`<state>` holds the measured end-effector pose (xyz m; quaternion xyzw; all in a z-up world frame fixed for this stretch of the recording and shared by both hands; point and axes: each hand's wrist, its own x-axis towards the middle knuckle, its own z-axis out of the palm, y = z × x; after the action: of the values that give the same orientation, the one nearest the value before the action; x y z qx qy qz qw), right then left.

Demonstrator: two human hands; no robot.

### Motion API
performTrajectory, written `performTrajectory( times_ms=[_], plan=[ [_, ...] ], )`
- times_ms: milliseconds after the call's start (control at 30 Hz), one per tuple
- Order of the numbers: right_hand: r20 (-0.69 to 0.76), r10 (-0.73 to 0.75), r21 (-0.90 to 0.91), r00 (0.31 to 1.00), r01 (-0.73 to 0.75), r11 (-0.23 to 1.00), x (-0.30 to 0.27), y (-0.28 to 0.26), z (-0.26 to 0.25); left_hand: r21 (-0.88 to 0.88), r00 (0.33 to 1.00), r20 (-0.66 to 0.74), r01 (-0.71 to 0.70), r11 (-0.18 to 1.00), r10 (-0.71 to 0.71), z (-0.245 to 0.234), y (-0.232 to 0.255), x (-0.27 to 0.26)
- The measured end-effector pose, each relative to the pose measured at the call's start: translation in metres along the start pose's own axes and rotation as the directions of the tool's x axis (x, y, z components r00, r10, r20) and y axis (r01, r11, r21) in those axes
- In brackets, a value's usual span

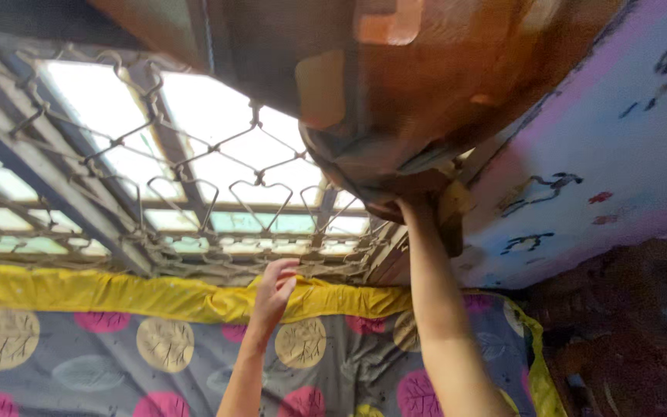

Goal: The person tucks in a patterned bedsheet, arranges several blankets and pillows on the bed, and uses a small whisk broom to sweep off debris from the surface.

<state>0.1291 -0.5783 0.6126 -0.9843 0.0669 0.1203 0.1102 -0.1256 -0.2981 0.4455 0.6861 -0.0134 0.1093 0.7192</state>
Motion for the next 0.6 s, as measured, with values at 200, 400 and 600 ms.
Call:
performTrajectory(
  times_ms=[200, 400, 600],
  plan=[
    [-0.547, -0.366, 0.202, 0.753, 0.543, 0.815, -0.072, -0.012, 0.053, 0.115, 1.000, -0.010, 0.030, 0.993, -0.030, -0.023, -0.003, -0.014],
    [-0.814, -0.163, 0.327, 0.558, 0.671, 0.665, -0.161, -0.037, 0.194, 0.193, 0.994, -0.108, 0.004, 0.981, 0.017, -0.046, -0.032, -0.014],
    [-0.089, -0.403, 0.755, 0.911, 0.326, 0.569, -0.192, -0.018, 0.373, 0.291, 0.987, -0.113, 0.140, 0.946, -0.111, -0.065, -0.115, -0.039]
  ],
)
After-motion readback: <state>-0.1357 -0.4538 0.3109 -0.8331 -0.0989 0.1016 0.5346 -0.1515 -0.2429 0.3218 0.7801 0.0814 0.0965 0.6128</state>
